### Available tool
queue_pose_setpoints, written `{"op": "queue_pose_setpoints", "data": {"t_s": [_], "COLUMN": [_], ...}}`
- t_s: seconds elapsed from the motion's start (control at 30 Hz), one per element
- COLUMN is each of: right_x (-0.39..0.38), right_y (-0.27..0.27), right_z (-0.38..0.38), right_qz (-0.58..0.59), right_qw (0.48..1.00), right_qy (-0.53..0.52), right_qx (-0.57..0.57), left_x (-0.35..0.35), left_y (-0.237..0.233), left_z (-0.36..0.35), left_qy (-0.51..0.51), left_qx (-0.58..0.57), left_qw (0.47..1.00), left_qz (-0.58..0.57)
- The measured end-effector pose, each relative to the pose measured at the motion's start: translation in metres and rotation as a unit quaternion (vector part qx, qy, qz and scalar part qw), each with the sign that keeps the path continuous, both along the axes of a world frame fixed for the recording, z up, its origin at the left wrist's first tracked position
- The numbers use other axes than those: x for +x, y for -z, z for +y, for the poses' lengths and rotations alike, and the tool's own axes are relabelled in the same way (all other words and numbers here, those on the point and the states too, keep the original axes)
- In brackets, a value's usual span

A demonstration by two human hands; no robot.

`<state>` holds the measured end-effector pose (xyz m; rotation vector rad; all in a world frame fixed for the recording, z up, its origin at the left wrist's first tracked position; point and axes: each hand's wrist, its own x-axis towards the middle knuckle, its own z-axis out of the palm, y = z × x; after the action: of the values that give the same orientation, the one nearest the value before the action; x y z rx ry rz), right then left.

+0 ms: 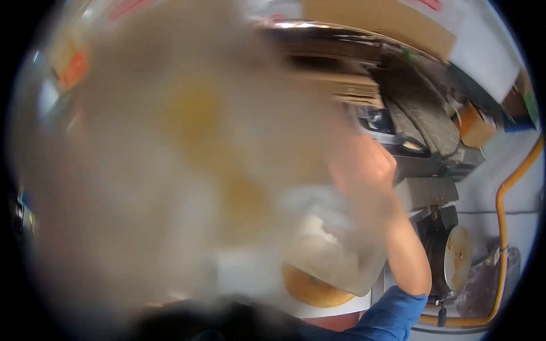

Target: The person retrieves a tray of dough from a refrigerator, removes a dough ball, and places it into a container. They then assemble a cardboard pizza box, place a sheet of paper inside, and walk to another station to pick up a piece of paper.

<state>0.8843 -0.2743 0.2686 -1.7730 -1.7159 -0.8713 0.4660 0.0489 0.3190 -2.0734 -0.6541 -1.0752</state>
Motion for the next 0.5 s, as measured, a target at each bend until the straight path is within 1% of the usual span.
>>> {"op": "queue_pose_setpoints", "data": {"t_s": [0.03, 0.07, 0.1, 0.13, 0.17, 0.2, 0.27, 0.3, 0.33, 0.4, 0.43, 0.47, 0.5], "right_x": [-0.019, -0.034, -0.047, -0.060, -0.074, -0.089, -0.109, -0.104, -0.094, -0.086, -0.085, -0.086, -0.089], "right_y": [-0.006, -0.016, -0.030, -0.040, -0.043, -0.046, -0.056, -0.059, -0.066, -0.086, -0.100, -0.106, -0.105], "right_z": [-0.001, 0.006, 0.020, 0.036, 0.052, 0.068, 0.104, 0.123, 0.138, 0.148, 0.145, 0.144, 0.142], "right_qz": [-0.026, -0.022, -0.124, -0.226, -0.225, -0.262, -0.341, -0.358, -0.425, -0.440, -0.433, -0.472, -0.483], "right_qw": [0.995, 0.995, 0.982, 0.955, 0.954, 0.948, 0.928, 0.925, 0.890, 0.877, 0.882, 0.860, 0.855], "right_qy": [-0.077, -0.091, -0.113, -0.132, -0.140, -0.123, -0.085, -0.056, -0.047, -0.019, 0.001, 0.031, 0.068], "right_qx": [0.054, 0.040, 0.089, 0.142, 0.137, 0.131, 0.128, 0.110, 0.156, 0.191, 0.184, 0.191, 0.176], "left_x": [0.001, 0.001, 0.000, 0.000, -0.001, -0.004, -0.009, -0.012, -0.017, -0.024, -0.025, -0.026, -0.027], "left_y": [-0.001, 0.001, 0.001, 0.001, 0.002, 0.003, 0.009, 0.011, 0.014, 0.014, 0.015, 0.015, 0.022], "left_z": [-0.001, -0.003, -0.004, -0.003, -0.002, -0.004, -0.005, -0.007, -0.004, -0.004, -0.008, -0.018, -0.022], "left_qy": [-0.002, -0.003, 0.004, 0.014, 0.014, 0.006, 0.018, 0.019, 0.045, 0.011, 0.033, 0.036, 0.078], "left_qx": [-0.002, -0.007, -0.006, -0.001, 0.003, -0.025, -0.025, -0.037, -0.026, -0.008, -0.017, -0.013, -0.002], "left_qw": [1.000, 1.000, 1.000, 1.000, 1.000, 1.000, 1.000, 0.999, 0.999, 0.999, 0.999, 0.999, 0.996], "left_qz": [-0.003, -0.005, -0.002, -0.001, -0.001, -0.001, 0.005, 0.013, 0.018, 0.043, 0.016, -0.026, -0.042]}}
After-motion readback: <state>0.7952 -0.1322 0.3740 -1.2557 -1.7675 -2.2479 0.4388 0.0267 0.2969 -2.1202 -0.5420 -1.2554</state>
